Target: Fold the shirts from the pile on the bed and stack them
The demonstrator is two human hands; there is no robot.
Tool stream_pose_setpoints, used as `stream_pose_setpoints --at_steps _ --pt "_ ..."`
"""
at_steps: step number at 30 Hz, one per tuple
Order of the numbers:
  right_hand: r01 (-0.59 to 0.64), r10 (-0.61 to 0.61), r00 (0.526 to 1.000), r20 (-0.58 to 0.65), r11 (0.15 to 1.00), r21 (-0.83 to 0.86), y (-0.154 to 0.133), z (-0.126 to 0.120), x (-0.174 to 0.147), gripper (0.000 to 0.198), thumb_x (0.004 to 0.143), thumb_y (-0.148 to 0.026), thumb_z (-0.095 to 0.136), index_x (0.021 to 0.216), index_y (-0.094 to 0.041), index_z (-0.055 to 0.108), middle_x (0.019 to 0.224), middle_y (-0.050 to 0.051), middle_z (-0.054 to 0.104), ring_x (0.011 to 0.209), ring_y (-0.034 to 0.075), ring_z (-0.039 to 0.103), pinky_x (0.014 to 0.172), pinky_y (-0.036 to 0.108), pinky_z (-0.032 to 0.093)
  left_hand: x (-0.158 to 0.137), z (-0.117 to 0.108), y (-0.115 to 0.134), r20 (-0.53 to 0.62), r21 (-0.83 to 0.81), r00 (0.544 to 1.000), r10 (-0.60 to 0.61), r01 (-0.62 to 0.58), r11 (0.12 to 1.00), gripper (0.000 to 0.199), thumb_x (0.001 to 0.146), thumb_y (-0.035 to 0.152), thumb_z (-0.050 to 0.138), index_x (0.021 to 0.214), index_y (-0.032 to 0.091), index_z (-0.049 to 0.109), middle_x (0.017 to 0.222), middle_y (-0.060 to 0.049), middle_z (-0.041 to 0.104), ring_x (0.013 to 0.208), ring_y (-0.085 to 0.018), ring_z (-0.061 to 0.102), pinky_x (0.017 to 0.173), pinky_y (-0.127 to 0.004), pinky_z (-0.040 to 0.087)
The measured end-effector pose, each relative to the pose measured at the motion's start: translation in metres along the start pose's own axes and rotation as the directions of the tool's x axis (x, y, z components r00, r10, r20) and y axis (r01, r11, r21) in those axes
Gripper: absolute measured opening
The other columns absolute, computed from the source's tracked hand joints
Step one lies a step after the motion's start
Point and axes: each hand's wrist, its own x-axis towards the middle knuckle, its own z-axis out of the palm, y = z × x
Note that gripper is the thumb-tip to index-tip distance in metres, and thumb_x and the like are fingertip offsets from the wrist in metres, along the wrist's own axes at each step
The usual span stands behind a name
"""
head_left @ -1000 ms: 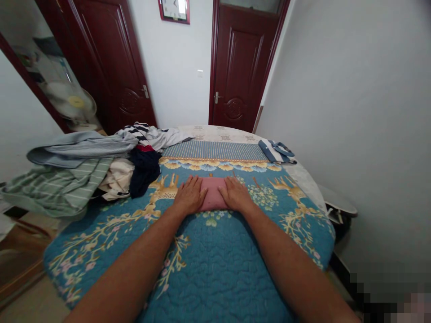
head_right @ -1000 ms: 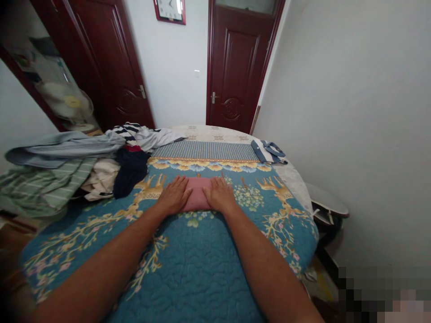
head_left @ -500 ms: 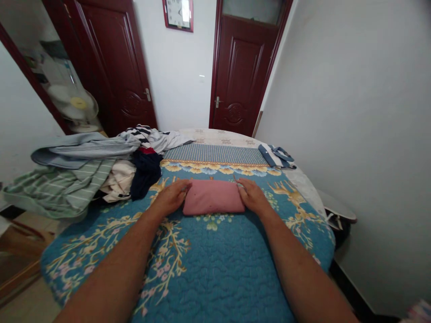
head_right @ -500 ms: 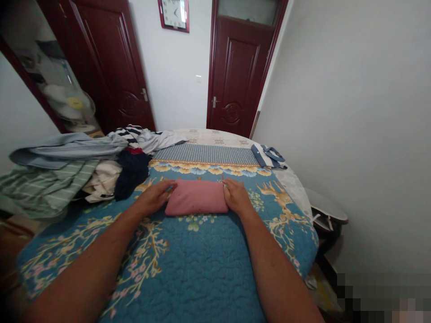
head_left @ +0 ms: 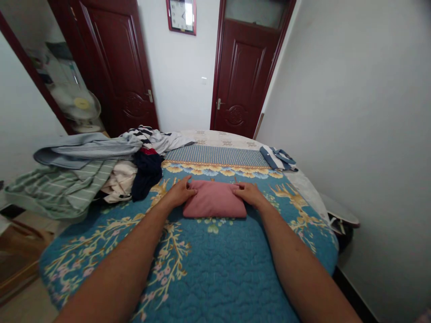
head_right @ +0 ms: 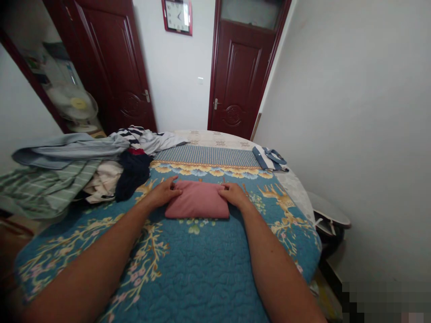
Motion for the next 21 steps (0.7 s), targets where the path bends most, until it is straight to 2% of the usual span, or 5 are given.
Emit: stream_pose_setpoints --at_steps 5,10,15,17,21 --pt "-0.007 0.008 1.000 -0.029 0.999 0.035 0.005 -0.002 -0.003 0.015 0.080 -0.030 0.064 0.076 -0.017 0.071 0.076 0.003 0.071 0.075 0.018 0.061 0.064 0.026 0.041 -0.010 -0.010 0.009 0.163 -0.030 0.985 0.059 -0.055 0.998 0.027 0.078 0.041 0.069 0.093 0.019 0.076 0.087 -0.004 0.076 0.085 -0.026 0.069 0.074 -0.034 0.052" --pt "0.161 -0.085 0.949 -0.304 0.959 0.234 -0.009 -0.009 -0.011 0.024 0.087 -0.041 0.062 0.094 -0.020 0.071 0.079 0.003 0.072 0.071 0.020 0.064 0.065 0.028 0.050 -0.017 -0.022 0.026 -0.065 -0.241 0.987 0.144 -0.155 0.958 0.038 0.081 0.040 0.068 0.113 0.020 0.072 0.100 -0.004 0.076 0.090 -0.025 0.068 0.080 -0.034 0.055" --pt "0.415 -0.302 0.775 -0.555 0.905 0.087 -0.020 -0.015 -0.024 0.029 0.094 -0.032 0.056 0.118 -0.022 0.069 0.119 0.010 0.077 0.104 0.024 0.072 0.095 0.037 0.056 -0.023 -0.030 0.030 -0.332 -0.141 0.898 0.287 -0.348 0.927 0.036 0.087 0.028 0.058 0.120 0.023 0.067 0.116 -0.006 0.071 0.101 -0.023 0.067 0.091 -0.035 0.055" --pt "0.418 -0.381 0.797 -0.468 0.908 -0.026 -0.012 -0.015 -0.026 0.025 0.092 -0.023 0.052 0.108 -0.023 0.072 0.120 0.010 0.077 0.110 0.024 0.071 0.102 0.038 0.053 -0.026 -0.029 0.019 -0.314 -0.007 0.868 0.385 -0.408 0.913 0.034 0.083 0.022 0.057 0.115 0.023 0.068 0.119 -0.007 0.070 0.110 -0.024 0.065 0.099 -0.037 0.053" --pt "0.300 -0.322 0.943 -0.080 0.931 -0.207 0.012 -0.011 -0.025 0.021 0.085 -0.013 0.053 0.085 -0.023 0.071 0.092 0.004 0.078 0.095 0.023 0.071 0.108 0.043 0.048 -0.031 -0.028 -0.012 0.005 0.102 0.899 0.437 -0.436 0.894 0.028 0.083 0.019 0.053 0.102 0.025 0.072 0.116 -0.006 0.070 0.110 -0.025 0.066 0.100 -0.038 0.052"
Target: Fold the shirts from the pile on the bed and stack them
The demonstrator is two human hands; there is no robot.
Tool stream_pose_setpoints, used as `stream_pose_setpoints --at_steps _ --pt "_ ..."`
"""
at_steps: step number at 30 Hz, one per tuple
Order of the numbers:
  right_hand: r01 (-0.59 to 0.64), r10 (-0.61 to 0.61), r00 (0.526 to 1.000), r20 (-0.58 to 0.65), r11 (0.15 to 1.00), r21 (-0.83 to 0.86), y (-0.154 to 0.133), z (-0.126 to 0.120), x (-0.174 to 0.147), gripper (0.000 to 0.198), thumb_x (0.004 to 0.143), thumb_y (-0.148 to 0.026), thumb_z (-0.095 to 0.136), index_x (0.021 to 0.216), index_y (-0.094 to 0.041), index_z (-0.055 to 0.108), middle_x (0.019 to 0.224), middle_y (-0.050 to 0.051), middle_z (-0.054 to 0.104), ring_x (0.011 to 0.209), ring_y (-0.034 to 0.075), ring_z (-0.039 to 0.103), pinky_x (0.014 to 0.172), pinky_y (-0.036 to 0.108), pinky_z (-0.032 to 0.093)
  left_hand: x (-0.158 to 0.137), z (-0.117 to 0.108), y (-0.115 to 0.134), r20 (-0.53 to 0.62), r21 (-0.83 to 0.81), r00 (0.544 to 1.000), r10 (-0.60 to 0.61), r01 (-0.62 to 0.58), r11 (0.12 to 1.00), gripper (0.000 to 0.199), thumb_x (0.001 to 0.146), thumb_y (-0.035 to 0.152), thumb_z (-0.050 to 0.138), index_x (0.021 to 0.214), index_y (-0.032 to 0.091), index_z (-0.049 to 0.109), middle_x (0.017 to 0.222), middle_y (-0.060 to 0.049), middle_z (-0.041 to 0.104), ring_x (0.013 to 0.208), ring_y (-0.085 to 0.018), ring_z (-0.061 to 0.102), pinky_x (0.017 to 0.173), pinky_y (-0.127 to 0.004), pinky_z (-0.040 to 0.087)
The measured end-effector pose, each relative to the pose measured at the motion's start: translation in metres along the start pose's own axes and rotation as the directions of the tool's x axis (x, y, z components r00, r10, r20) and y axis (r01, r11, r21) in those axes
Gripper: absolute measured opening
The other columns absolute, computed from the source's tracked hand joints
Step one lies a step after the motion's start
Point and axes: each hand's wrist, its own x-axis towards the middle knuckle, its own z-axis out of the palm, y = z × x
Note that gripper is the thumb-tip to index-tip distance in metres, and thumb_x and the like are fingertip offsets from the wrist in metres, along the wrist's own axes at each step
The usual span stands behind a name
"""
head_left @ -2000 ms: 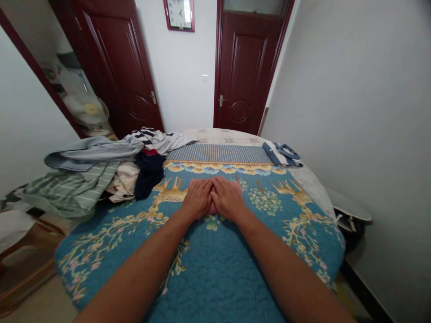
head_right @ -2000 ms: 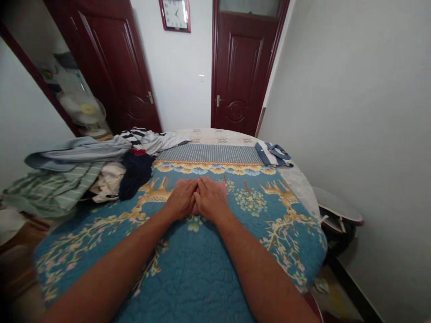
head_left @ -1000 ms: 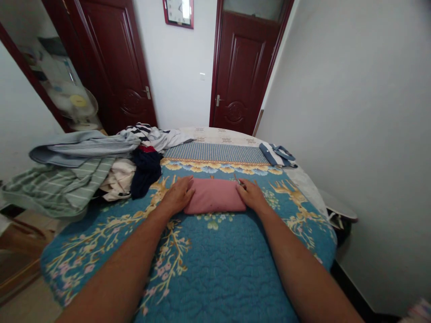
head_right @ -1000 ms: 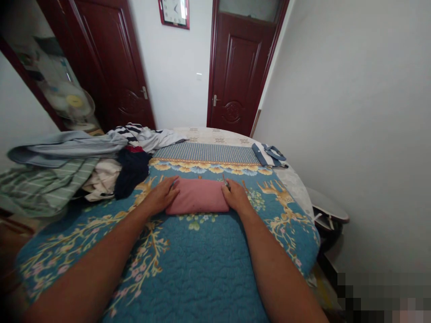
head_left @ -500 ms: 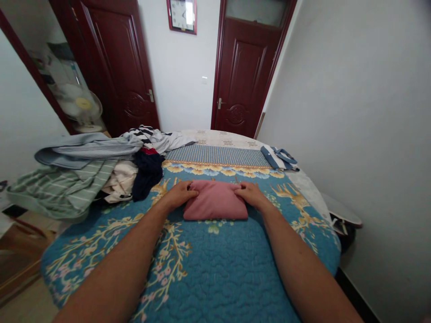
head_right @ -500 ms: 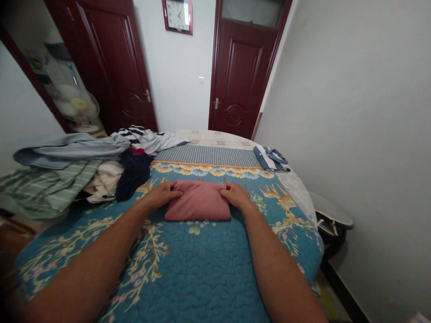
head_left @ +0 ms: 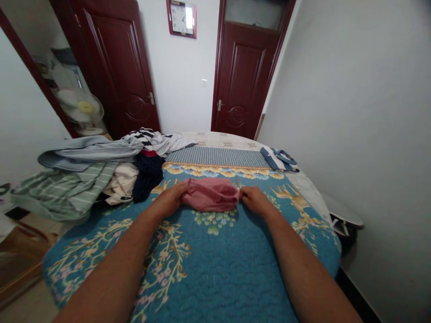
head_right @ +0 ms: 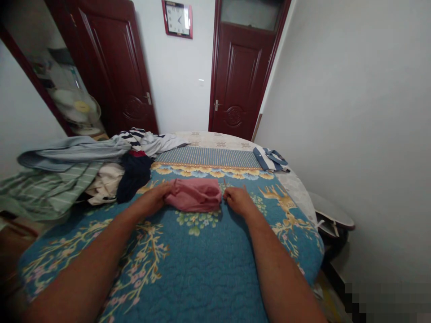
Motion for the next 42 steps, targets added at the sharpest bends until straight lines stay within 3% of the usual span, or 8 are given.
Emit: stream_pose_setpoints --at_steps 6,16,22,26,28,30,36,42 --pt "-0.042 0.045 0.998 0.051 0.998 -0.051 0.001 0.003 -0.002 0.027 0.084 -0.008 0.051 0.089 -0.022 0.075 0.098 0.004 0.079 0.098 0.022 0.071 0.112 0.043 0.044 -0.004 -0.008 -0.012 0.025 0.170 0.981 -0.190 0.183 0.968 0.026 0.082 0.017 0.050 0.093 0.024 0.072 0.098 -0.007 0.072 0.092 -0.024 0.067 0.088 -0.036 0.054" --pt "0.106 -0.124 0.976 0.177 0.988 0.110 -0.058 -0.019 -0.028 0.056 0.080 -0.024 0.074 0.135 -0.028 0.066 0.130 0.008 0.072 0.099 0.022 0.068 0.090 0.033 0.053 0.003 0.016 0.000 -0.110 0.127 0.989 -0.098 0.111 0.986 0.068 0.088 0.028 0.059 0.156 0.020 0.053 0.150 -0.015 0.063 0.139 -0.031 0.058 0.122 -0.049 0.043" --pt "0.119 -0.122 0.982 0.141 0.993 0.027 -0.063 0.001 -0.021 0.014 0.082 -0.019 0.063 0.092 -0.022 0.072 0.093 0.005 0.074 0.086 0.021 0.066 0.080 0.031 0.050 0.011 0.026 -0.003 -0.118 0.094 0.977 -0.179 0.190 0.977 0.053 0.089 0.029 0.061 0.140 0.020 0.066 0.131 -0.012 0.073 0.122 -0.029 0.067 0.112 -0.044 0.051" --pt "-0.149 0.170 0.985 -0.003 0.869 0.472 -0.047 0.015 0.006 0.016 0.089 -0.031 0.057 0.093 -0.021 0.070 0.077 0.003 0.070 0.068 0.019 0.066 0.063 0.028 0.053 0.016 0.023 -0.005 -0.157 0.096 0.958 -0.240 0.256 0.962 0.028 0.096 0.035 0.050 0.099 0.022 0.074 0.097 -0.008 0.075 0.095 -0.027 0.069 0.094 -0.040 0.055" --pt "-0.261 0.409 0.911 -0.052 0.669 0.696 -0.036 0.022 0.019 0.028 0.092 -0.037 0.054 0.110 -0.021 0.069 0.083 0.005 0.073 0.064 0.019 0.068 0.057 0.029 0.055 0.017 0.020 -0.007 -0.212 0.073 0.936 -0.281 0.302 0.950 0.031 0.098 0.041 0.048 0.089 0.022 0.072 0.092 -0.008 0.074 0.092 -0.027 0.068 0.089 -0.040 0.054" --pt "-0.310 0.539 0.838 -0.083 0.597 0.740 -0.026 0.027 0.026 0.037 0.092 -0.039 0.055 0.122 -0.020 0.066 0.096 0.008 0.075 0.063 0.018 0.069 0.056 0.031 0.057 0.019 0.019 -0.010 -0.250 0.016 0.909 -0.333 0.347 0.938 0.033 0.096 0.046 0.051 0.088 0.022 0.072 0.094 -0.008 0.075 0.095 -0.028 0.069 0.088 -0.039 0.054" --pt "-0.183 0.267 0.922 -0.282 0.939 0.290 -0.024 0.031 0.012 0.038 0.093 -0.040 0.056 0.120 -0.019 0.073 0.117 0.012 0.077 0.099 0.025 0.073 0.097 0.042 0.058 0.018 0.019 -0.016 -0.205 -0.160 0.882 -0.425 0.398 0.903 0.037 0.092 0.053 0.061 0.104 0.020 0.072 0.102 -0.008 0.079 0.094 -0.026 0.072 0.086 -0.036 0.054" --pt "-0.085 0.115 0.969 -0.220 0.986 0.142 -0.034 0.045 0.012 0.055 0.094 -0.037 0.060 0.145 -0.018 0.062 0.127 0.014 0.075 0.115 0.028 0.072 0.105 0.041 0.054 0.019 0.015 -0.016 -0.161 -0.055 0.913 -0.375 0.371 0.927 0.037 0.092 0.056 0.057 0.080 0.023 0.067 0.082 -0.005 0.073 0.079 -0.025 0.067 0.073 -0.034 0.047"
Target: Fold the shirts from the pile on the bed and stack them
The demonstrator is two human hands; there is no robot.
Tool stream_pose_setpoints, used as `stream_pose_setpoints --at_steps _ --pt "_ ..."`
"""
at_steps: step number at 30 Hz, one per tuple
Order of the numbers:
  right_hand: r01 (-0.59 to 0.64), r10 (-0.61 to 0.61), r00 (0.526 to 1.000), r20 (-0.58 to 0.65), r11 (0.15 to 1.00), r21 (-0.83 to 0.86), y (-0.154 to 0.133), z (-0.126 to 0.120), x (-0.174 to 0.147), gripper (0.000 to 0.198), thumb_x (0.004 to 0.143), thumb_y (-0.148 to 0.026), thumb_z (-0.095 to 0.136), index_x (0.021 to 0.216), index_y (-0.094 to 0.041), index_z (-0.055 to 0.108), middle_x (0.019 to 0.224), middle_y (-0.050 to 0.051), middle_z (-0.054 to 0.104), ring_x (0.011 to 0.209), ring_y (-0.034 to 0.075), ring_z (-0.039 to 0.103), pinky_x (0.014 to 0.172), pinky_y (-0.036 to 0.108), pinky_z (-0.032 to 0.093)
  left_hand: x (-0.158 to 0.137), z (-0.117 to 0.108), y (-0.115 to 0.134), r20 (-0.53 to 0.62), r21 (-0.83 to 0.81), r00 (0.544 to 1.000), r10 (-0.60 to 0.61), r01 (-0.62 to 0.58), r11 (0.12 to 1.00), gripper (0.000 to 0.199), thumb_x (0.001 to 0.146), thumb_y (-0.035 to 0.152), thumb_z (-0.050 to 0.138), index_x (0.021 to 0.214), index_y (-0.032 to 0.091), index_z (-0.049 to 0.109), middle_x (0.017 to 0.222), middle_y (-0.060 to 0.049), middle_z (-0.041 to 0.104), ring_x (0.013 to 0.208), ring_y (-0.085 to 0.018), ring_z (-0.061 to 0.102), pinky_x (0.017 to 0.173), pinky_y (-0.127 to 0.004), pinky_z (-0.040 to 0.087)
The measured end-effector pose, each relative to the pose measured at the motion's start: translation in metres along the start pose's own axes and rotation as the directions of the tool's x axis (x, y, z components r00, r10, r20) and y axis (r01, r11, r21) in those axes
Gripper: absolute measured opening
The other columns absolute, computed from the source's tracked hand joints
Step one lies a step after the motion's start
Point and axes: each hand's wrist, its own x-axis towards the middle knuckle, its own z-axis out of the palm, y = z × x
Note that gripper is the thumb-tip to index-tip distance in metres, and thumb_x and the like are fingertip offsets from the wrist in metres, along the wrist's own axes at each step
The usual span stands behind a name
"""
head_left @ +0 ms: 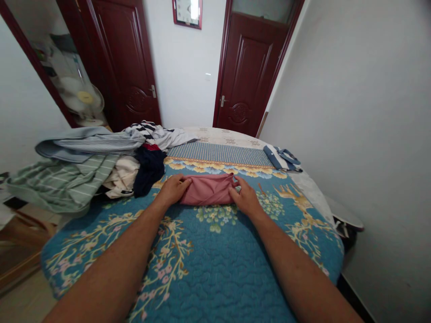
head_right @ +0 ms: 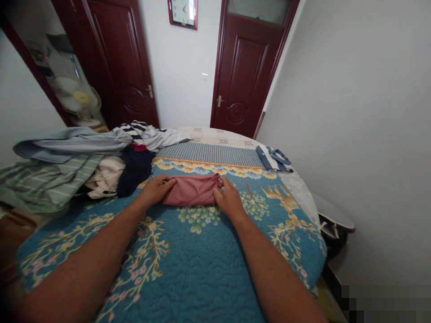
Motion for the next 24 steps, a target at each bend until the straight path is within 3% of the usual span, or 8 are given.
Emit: stream_pose_setpoints --at_steps 3,6,8,10,12,15,19,24 --pt "-0.011 0.013 0.999 0.044 0.999 -0.034 0.003 0.009 0.004 0.057 0.094 -0.034 0.061 0.150 -0.021 0.059 0.128 0.012 0.076 0.116 0.027 0.072 0.105 0.040 0.054 0.001 -0.001 0.004 -0.046 -0.014 0.999 -0.010 0.009 1.000 0.039 0.094 0.057 0.057 0.073 0.024 0.057 0.070 -0.001 0.065 0.070 -0.021 0.060 0.065 -0.032 0.042" --pt "-0.032 0.033 0.999 0.038 0.999 -0.029 0.006 0.011 0.005 0.065 0.093 -0.033 0.063 0.157 -0.024 0.053 0.131 0.010 0.075 0.118 0.027 0.072 0.106 0.040 0.053 -0.001 -0.001 0.010 -0.023 -0.128 0.999 -0.048 0.045 0.991 0.036 0.091 0.056 0.062 0.077 0.023 0.057 0.067 0.002 0.062 0.064 -0.018 0.057 0.060 -0.029 0.041" --pt "-0.043 0.043 0.998 0.041 0.999 -0.002 0.007 0.011 0.005 0.071 0.092 -0.032 0.065 0.161 -0.026 0.048 0.131 0.009 0.076 0.117 0.027 0.073 0.105 0.041 0.054 -0.003 -0.002 0.012 0.019 -0.234 0.995 -0.101 0.102 0.967 0.032 0.088 0.054 0.066 0.092 0.022 0.064 0.070 0.003 0.063 0.061 -0.017 0.057 0.057 -0.028 0.041" --pt "-0.059 0.056 0.997 0.051 0.997 0.048 0.008 0.012 0.006 0.073 0.091 -0.031 0.065 0.161 -0.025 0.048 0.123 0.008 0.078 0.109 0.026 0.074 0.101 0.040 0.055 -0.005 -0.003 0.011 0.064 -0.333 0.988 -0.143 0.156 0.930 0.043 0.085 0.051 0.069 0.115 0.020 0.067 0.074 0.003 0.066 0.060 -0.016 0.058 0.056 -0.027 0.042" --pt "-0.091 0.086 0.995 0.053 0.990 0.110 0.011 0.013 0.007 0.073 0.090 -0.032 0.064 0.160 -0.022 0.049 0.111 0.006 0.079 0.098 0.024 0.074 0.094 0.037 0.056 -0.006 -0.006 0.009 0.120 -0.386 0.983 -0.141 0.177 0.905 0.050 0.083 0.050 0.069 0.123 0.019 0.068 0.076 0.002 0.068 0.061 -0.016 0.060 0.056 -0.026 0.043" --pt "-0.147 0.141 0.989 0.040 0.966 0.212 0.016 0.013 0.011 0.078 0.086 -0.036 0.064 0.160 -0.017 0.049 0.098 0.003 0.077 0.082 0.020 0.070 0.081 0.032 0.055 -0.007 -0.009 0.007 0.178 -0.357 0.980 -0.092 0.151 0.922 0.039 0.082 0.054 0.068 0.098 0.019 0.073 0.071 0.001 0.067 0.060 -0.016 0.057 0.055 -0.026 0.041" --pt "-0.153 0.143 0.988 0.056 0.934 0.324 0.020 0.008 0.015 0.081 0.080 -0.037 0.067 0.157 -0.015 0.054 0.090 0.001 0.073 0.073 0.018 0.064 0.074 0.030 0.052 -0.006 -0.010 0.011 0.095 -0.283 0.993 -0.068 0.093 0.955 0.035 0.084 0.057 0.066 0.081 0.021 0.065 0.066 0.002 0.062 0.058 -0.016 0.054 0.055 -0.027 0.040" --pt "-0.152 0.107 0.983 0.150 0.932 0.330 0.021 0.004 0.016 0.044 0.080 -0.037 0.062 0.116 -0.017 0.078 0.089 0.003 0.075 0.080 0.021 0.066 0.077 0.031 0.050 -0.002 -0.008 0.016 -0.009 -0.263 0.998 -0.068 0.063 0.963 0.033 0.088 0.055 0.064 0.084 0.023 0.059 0.068 0.003 0.060 0.063 -0.016 0.055 0.057 -0.027 0.040"
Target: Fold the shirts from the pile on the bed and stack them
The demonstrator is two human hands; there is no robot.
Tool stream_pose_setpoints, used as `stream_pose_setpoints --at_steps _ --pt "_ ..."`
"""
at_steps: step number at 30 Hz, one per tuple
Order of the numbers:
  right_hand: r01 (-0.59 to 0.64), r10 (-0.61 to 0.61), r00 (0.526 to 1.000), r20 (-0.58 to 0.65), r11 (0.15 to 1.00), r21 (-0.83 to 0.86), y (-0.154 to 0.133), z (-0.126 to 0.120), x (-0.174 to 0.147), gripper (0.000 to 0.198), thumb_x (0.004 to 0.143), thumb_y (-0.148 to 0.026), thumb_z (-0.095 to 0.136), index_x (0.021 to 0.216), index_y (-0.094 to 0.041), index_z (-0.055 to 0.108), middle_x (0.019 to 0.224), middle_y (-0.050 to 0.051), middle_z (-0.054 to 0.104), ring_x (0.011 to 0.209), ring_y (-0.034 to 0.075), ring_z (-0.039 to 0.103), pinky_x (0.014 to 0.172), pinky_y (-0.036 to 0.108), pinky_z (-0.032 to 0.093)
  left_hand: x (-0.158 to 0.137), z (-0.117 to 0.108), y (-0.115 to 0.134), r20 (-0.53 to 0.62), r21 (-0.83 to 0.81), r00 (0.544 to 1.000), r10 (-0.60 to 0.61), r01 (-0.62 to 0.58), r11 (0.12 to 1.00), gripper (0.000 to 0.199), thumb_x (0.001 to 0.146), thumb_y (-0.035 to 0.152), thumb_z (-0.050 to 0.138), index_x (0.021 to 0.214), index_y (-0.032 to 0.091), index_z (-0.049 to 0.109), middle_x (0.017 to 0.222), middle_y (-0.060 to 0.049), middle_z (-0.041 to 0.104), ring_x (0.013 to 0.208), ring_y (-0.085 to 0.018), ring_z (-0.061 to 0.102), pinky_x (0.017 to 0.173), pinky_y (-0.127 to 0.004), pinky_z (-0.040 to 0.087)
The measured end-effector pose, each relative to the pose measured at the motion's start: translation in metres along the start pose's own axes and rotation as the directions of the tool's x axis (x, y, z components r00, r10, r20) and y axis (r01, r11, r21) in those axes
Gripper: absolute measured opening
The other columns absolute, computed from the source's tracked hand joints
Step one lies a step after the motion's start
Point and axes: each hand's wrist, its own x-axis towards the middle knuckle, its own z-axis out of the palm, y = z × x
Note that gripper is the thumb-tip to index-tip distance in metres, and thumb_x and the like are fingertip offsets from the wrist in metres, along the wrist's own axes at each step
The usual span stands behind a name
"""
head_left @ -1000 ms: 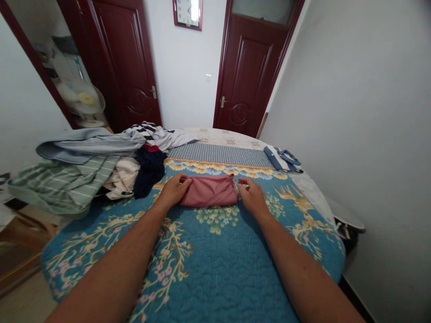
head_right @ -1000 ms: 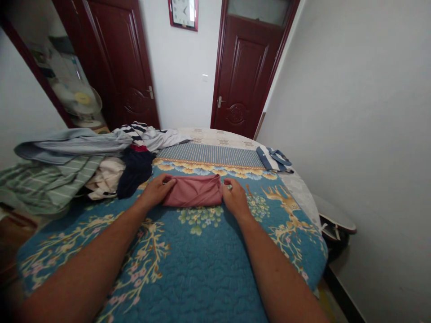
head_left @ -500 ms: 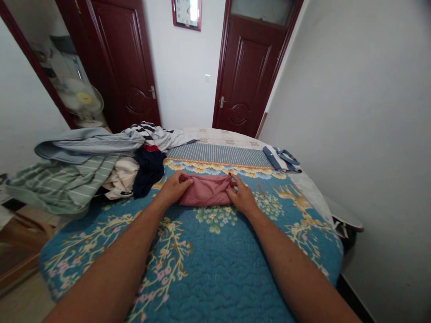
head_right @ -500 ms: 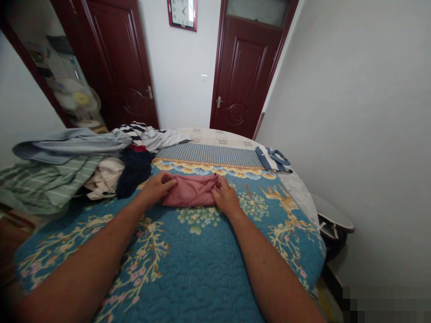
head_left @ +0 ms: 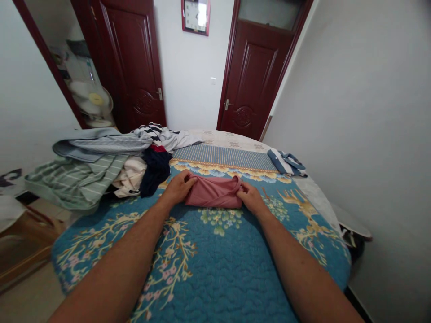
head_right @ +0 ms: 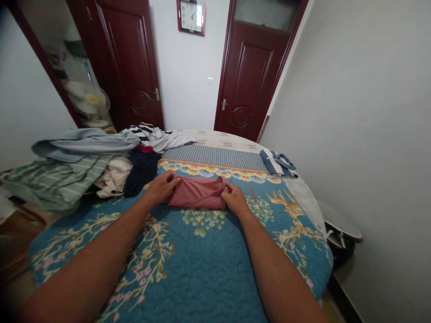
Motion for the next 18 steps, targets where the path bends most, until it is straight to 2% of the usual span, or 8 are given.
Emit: stream_pose_setpoints --at_steps 3,5,7,10,12,14,16,18 --pt "-0.042 0.041 0.999 -0.030 0.998 -0.054 0.002 0.003 0.001 0.033 0.081 -0.039 0.061 0.099 -0.019 0.080 0.090 0.004 0.077 0.083 0.023 0.067 0.077 0.032 0.049 0.001 0.002 -0.002 0.005 -0.092 0.999 -0.053 0.053 0.994 0.035 0.086 0.057 0.068 0.092 0.022 0.064 0.073 0.003 0.063 0.063 -0.016 0.056 0.056 -0.026 0.040" --pt "-0.038 0.035 0.999 -0.038 0.997 -0.073 0.004 0.004 0.001 0.032 0.085 -0.041 0.060 0.098 -0.020 0.080 0.095 0.005 0.078 0.090 0.024 0.068 0.083 0.033 0.050 0.001 0.002 -0.005 0.067 -0.243 0.993 -0.101 0.115 0.963 0.040 0.083 0.055 0.073 0.103 0.020 0.068 0.078 0.001 0.067 0.063 -0.016 0.059 0.056 -0.026 0.042" --pt "-0.035 0.032 0.999 -0.041 0.997 -0.071 0.005 0.004 0.001 0.034 0.089 -0.044 0.057 0.098 -0.021 0.080 0.099 0.005 0.079 0.095 0.025 0.068 0.088 0.034 0.049 0.001 0.003 -0.009 0.106 -0.416 0.987 -0.121 0.155 0.896 0.048 0.079 0.049 0.078 0.115 0.019 0.069 0.087 -0.002 0.071 0.066 -0.015 0.062 0.060 -0.027 0.047" --pt "-0.056 0.051 0.996 -0.079 0.996 -0.072 0.006 0.004 0.001 0.037 0.092 -0.048 0.055 0.098 -0.021 0.078 0.098 0.005 0.079 0.095 0.026 0.069 0.086 0.034 0.048 0.004 0.003 -0.015 0.008 -0.542 0.990 -0.137 0.120 0.832 0.054 0.071 0.037 0.081 0.121 0.019 0.069 0.109 -0.008 0.074 0.078 -0.016 0.069 0.071 -0.031 0.056" --pt "-0.073 0.061 0.992 -0.112 0.991 -0.108 0.007 0.005 0.002 0.036 0.093 -0.050 0.053 0.094 -0.021 0.076 0.094 0.004 0.078 0.091 0.026 0.068 0.082 0.033 0.047 0.006 0.002 -0.018 -0.100 -0.516 0.983 -0.153 0.080 0.853 0.047 0.072 0.036 0.077 0.115 0.018 0.071 0.113 -0.009 0.075 0.087 -0.019 0.072 0.076 -0.033 0.058" --pt "-0.086 0.062 0.988 -0.142 0.981 -0.172 0.007 0.007 0.002 0.036 0.094 -0.050 0.052 0.085 -0.022 0.072 0.086 0.004 0.075 0.086 0.025 0.067 0.077 0.033 0.045 0.008 0.001 -0.019 -0.164 -0.429 0.977 -0.133 0.050 0.902 0.038 0.077 0.038 0.072 0.110 0.018 0.072 0.107 -0.009 0.076 0.091 -0.022 0.074 0.080 -0.035 0.059" --pt "-0.104 0.065 0.984 -0.168 0.967 -0.234 0.007 0.009 0.002 0.034 0.092 -0.050 0.054 0.077 -0.023 0.067 0.079 0.004 0.072 0.081 0.025 0.065 0.073 0.033 0.044 0.007 0.001 -0.018 -0.171 -0.260 0.984 -0.050 0.004 0.966 0.033 0.081 0.038 0.070 0.108 0.019 0.074 0.102 -0.008 0.077 0.094 -0.023 0.074 0.085 -0.037 0.059" --pt "-0.128 0.086 0.980 -0.178 0.962 -0.242 0.006 0.011 0.002 0.029 0.088 -0.049 0.059 0.082 -0.022 0.068 0.079 0.004 0.072 0.078 0.025 0.065 0.072 0.033 0.045 0.003 0.002 -0.016 -0.116 -0.037 0.992 0.058 -0.062 0.997 0.033 0.084 0.037 0.070 0.111 0.020 0.075 0.100 -0.007 0.078 0.093 -0.024 0.073 0.089 -0.039 0.059"
